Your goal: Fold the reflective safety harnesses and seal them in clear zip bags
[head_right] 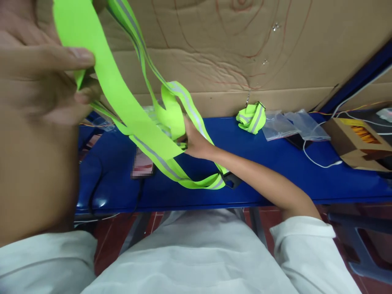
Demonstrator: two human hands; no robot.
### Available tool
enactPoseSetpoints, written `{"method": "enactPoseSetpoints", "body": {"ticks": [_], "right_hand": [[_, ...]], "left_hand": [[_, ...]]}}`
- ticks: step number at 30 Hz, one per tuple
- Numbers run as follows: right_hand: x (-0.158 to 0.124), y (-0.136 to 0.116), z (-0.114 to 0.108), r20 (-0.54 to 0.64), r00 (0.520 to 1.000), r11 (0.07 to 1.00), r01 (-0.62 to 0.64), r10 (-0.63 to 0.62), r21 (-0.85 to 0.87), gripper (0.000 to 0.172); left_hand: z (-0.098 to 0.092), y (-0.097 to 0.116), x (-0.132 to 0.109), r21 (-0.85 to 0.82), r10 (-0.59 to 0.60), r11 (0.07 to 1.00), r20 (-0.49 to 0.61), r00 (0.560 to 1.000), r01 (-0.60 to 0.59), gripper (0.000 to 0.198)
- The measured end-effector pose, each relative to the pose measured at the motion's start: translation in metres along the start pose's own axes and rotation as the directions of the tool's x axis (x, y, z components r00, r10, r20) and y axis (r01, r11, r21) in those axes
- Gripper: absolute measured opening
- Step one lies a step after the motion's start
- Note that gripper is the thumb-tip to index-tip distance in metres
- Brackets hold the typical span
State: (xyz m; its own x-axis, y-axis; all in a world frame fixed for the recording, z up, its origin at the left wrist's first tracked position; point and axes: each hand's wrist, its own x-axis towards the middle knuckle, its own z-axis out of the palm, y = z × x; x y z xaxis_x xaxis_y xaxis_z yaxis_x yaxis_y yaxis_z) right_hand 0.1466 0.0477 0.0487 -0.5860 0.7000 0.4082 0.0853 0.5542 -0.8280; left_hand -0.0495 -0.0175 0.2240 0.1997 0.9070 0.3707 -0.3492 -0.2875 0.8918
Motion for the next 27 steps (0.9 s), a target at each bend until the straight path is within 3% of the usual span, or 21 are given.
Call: {"method": "enactPoseSetpoints", "body": {"ticks": [2,5,8,11,13,15,18,21,24,27], "right_hand": [[0.002,-0.006,-0.002,0.135,0.990,0.996,0.030,-0.041,0.084,0.103],[-0.003,-0.018,-0.014,0.241,0.964,0.976,0.057,-0.108,0.210,0.080],[-0.008,-0.031,-0.038,0.070,0.996,0.969,0.042,-0.061,0.244,0.065],[-0.006,-0.047,-0.065,-0.148,0.989,0.948,0.043,0.004,0.314,0.045],[-0.004,-0.063,-0.079,-0.173,0.983,0.914,0.019,0.057,0.406,0.025],[-0.003,-0.083,-0.091,-0.118,0.987,0.854,-0.031,0.108,0.519,0.011],[-0.005,-0.116,-0.103,-0.019,0.985,0.737,-0.117,0.174,0.666,0.031],[-0.009,-0.141,-0.114,-0.078,0.952,0.670,-0.149,0.296,0.727,0.051],[-0.010,-0.146,-0.128,-0.187,0.891,0.681,-0.167,0.414,0.713,0.048],[-0.012,-0.137,-0.144,-0.197,0.859,0.732,-0.259,0.473,0.630,0.053]], "left_hand": [[-0.001,0.000,0.003,0.233,0.115,0.963,0.100,0.988,-0.136,0.079],[-0.013,0.000,0.008,0.284,0.114,0.950,0.067,0.991,-0.129,0.065],[-0.037,-0.005,0.016,0.269,0.111,0.957,-0.008,0.994,-0.105,0.059],[-0.062,-0.019,0.026,0.306,0.061,0.951,-0.029,0.998,-0.049,0.070],[-0.072,-0.033,0.030,0.335,-0.031,0.942,-0.026,0.999,0.038,0.072],[-0.074,-0.050,0.030,0.346,-0.123,0.931,-0.010,0.992,0.119,0.071],[-0.070,-0.074,0.026,0.372,-0.220,0.908,0.029,0.975,0.194,0.072],[-0.066,-0.090,0.020,0.394,-0.327,0.876,0.059,0.943,0.279,0.071],[-0.063,-0.098,0.014,0.367,-0.424,0.849,0.047,0.904,0.379,0.070],[-0.061,-0.103,0.008,0.260,-0.434,0.870,-0.006,0.901,0.420,0.068]]}}
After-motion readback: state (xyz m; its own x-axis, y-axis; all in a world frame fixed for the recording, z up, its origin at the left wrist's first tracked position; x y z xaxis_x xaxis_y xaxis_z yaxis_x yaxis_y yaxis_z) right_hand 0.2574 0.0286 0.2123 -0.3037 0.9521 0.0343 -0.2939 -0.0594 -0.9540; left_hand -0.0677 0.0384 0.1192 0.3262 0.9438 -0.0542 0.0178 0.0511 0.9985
